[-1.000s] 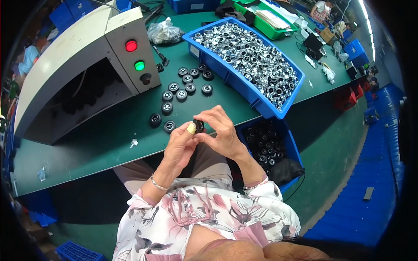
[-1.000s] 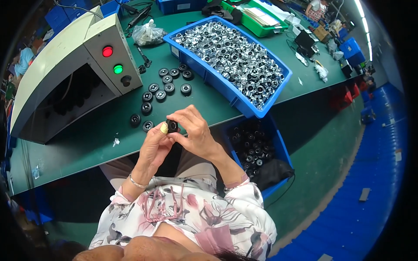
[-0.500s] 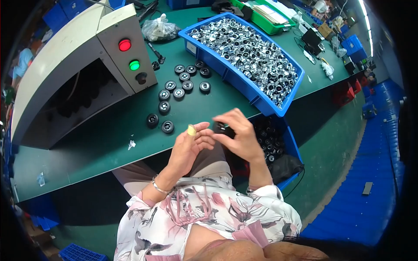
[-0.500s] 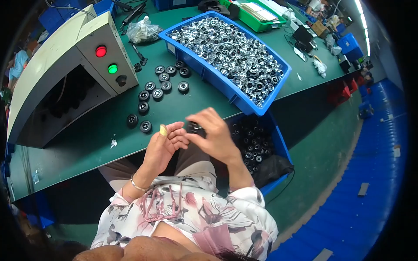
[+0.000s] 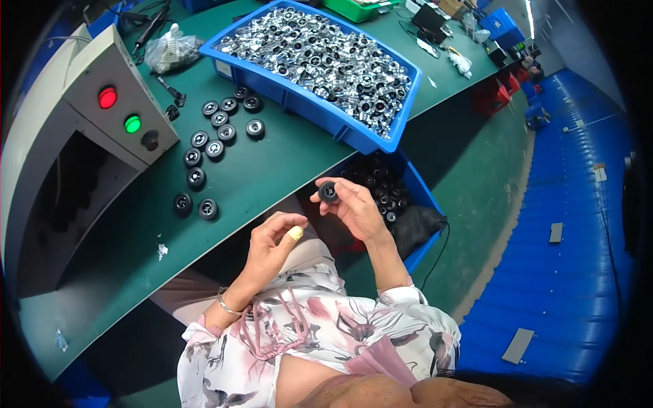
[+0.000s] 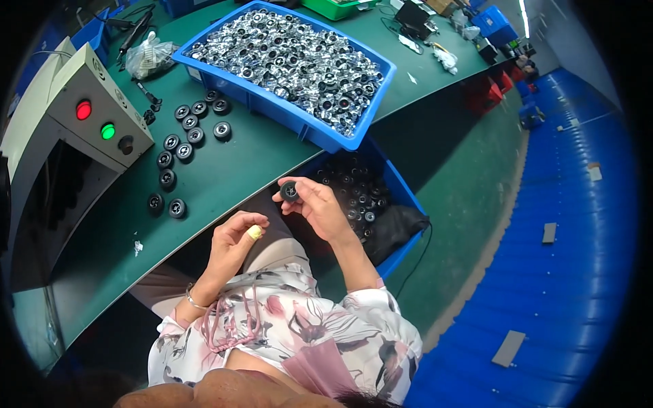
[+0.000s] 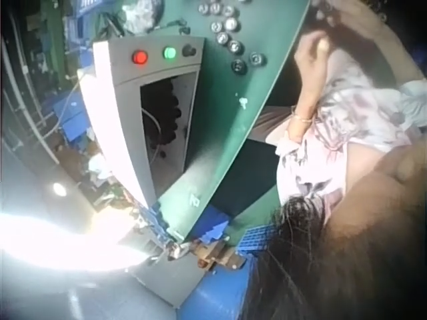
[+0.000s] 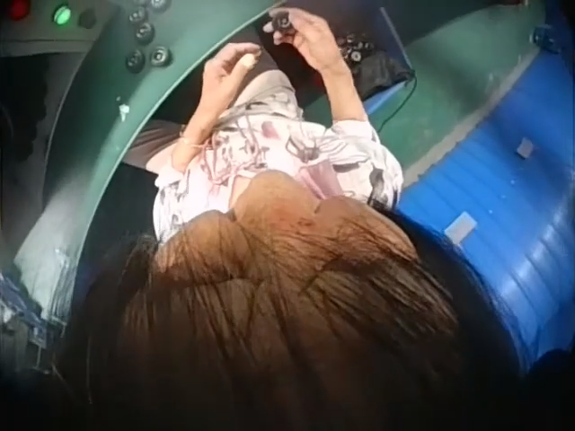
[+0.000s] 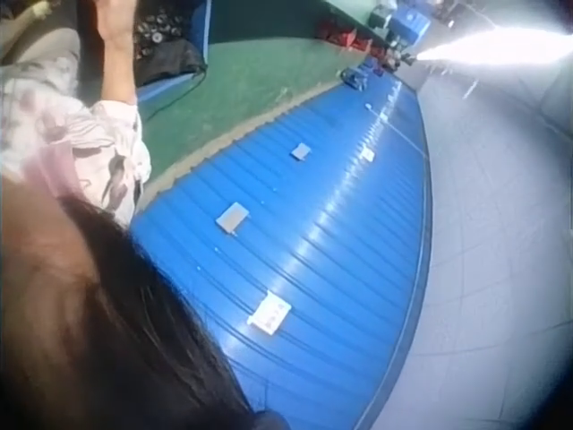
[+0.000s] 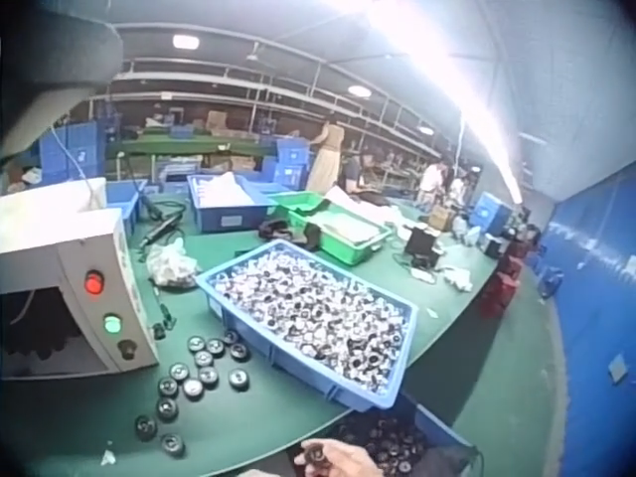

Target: Assembling small components into plastic toy wheel hubs at a factory workbench.

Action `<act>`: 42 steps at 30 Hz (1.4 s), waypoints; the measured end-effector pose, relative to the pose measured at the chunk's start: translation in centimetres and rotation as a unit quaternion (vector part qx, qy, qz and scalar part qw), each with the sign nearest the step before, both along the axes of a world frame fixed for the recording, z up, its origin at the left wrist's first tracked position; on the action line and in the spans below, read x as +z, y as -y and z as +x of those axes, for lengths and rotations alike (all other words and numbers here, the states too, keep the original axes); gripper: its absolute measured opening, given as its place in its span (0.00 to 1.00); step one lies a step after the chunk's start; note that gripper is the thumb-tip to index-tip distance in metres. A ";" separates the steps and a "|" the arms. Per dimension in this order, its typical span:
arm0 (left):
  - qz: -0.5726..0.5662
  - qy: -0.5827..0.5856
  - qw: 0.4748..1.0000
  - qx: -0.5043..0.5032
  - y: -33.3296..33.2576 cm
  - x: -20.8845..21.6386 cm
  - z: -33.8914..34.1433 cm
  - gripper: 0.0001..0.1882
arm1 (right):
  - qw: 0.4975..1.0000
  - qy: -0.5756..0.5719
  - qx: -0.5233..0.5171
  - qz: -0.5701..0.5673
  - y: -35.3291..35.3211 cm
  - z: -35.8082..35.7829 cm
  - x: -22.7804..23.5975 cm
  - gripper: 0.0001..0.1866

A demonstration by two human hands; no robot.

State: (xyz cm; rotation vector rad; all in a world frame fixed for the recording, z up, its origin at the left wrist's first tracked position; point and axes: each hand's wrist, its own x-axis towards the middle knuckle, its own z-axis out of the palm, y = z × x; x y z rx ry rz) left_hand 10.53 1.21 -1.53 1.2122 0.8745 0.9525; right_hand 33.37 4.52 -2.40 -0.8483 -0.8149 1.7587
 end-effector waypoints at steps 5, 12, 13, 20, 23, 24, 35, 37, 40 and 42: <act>0.128 -0.099 0.986 0.045 -0.5 1.6 -1.2 0.10 | 0.976 0.187 0.058 0.097 -1.7 -3.0 2.3 0.16; 0.217 -0.177 0.918 0.279 -2.9 3.1 -3.2 0.18 | 0.927 0.248 0.129 0.250 -6.3 -8.8 4.3 0.13; 0.121 -0.064 0.957 0.254 -3.1 2.9 -3.6 0.15 | 0.943 0.203 0.123 0.235 -6.2 -9.5 4.1 0.13; 0.068 0.037 0.967 0.243 -3.2 1.5 -4.1 0.09 | 0.923 0.230 0.010 0.307 -5.0 -11.7 3.4 0.07; 0.132 -0.029 0.961 0.242 -3.0 1.1 -4.0 0.07 | 0.914 0.250 0.025 0.318 -5.2 -11.3 3.3 0.07; 0.131 -0.029 0.961 0.241 -3.1 1.2 -4.0 0.07 | 0.914 0.244 0.025 0.322 -5.2 -11.2 2.9 0.07; -0.010 0.097 0.975 0.198 -2.2 1.0 -4.1 0.11 | 0.984 0.092 0.077 0.133 -4.3 -10.5 2.3 0.11; -0.039 0.136 0.971 0.192 -2.3 1.1 -3.9 0.12 | 0.981 0.107 0.071 0.146 -4.1 -10.2 2.2 0.12; -0.064 0.200 0.961 0.181 -2.5 1.2 -3.6 0.12 | 0.987 0.062 0.077 0.124 -3.8 -10.1 2.1 0.12; -0.087 0.225 0.956 0.170 -2.6 1.2 -3.5 0.12 | 0.986 0.063 0.066 0.139 -3.8 -10.1 2.4 0.12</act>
